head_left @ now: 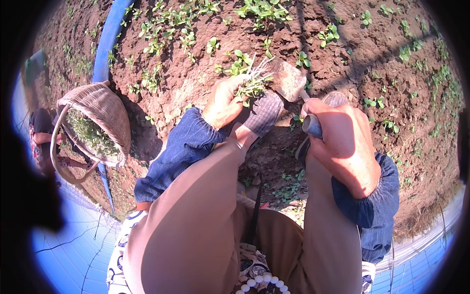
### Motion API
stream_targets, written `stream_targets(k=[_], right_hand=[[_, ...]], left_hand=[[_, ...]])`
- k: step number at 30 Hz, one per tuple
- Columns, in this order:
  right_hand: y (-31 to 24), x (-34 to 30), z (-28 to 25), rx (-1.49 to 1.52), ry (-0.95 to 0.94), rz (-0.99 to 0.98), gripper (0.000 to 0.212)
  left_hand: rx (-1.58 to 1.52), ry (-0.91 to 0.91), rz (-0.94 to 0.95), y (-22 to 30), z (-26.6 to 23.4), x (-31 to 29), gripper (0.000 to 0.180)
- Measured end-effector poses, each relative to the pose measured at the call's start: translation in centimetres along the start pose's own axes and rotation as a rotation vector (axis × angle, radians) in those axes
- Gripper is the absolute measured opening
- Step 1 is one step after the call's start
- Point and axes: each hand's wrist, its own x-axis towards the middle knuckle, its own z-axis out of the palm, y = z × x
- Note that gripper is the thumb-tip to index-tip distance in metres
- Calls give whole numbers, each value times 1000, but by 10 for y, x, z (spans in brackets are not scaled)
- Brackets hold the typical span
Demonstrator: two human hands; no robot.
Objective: The person is using a small trowel to remove weeds from the soil and placing them into a nearby woven basket. They move along the row in an agricultural field, clearing the ground around small green seedlings.
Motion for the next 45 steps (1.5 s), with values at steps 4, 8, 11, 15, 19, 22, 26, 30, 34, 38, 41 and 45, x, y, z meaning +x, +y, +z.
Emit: stream_targets(k=[4,8,11,15,19,22,26,30,34,38,41,45], right_hand=[[-10,-9,-18,18,-33,100,18],[-6,7,7,27,-50,-21,18],[1,9,18,-16,-25,-102,18],[6,9,16,49,-41,-80,15],[19,15,27,120,-24,-125,13],[16,19,25,97,-63,-124,13],[17,23,34,167,-22,-109,17],[20,27,45,310,-91,34,13],[20,42,67,285,-95,126,18],[7,34,73,280,-70,222,20],[2,35,84,300,-57,253,21],[6,44,107,412,-63,177,18]], left_hand=[[54,460,24,-9,-13,9,33],[310,377,-97,-18,-17,14,24],[653,237,-126,-21,-11,22,23],[14,297,-286,-37,-18,29,16],[19,323,-312,-31,-18,31,16],[490,293,-170,-19,-10,32,21],[514,309,-99,-37,-11,38,15],[381,249,-107,-30,-23,37,21],[420,210,-230,-29,-21,39,19],[342,175,-242,-28,-20,43,19],[324,170,-218,-20,-17,46,19],[324,181,-180,-32,-24,40,20]])
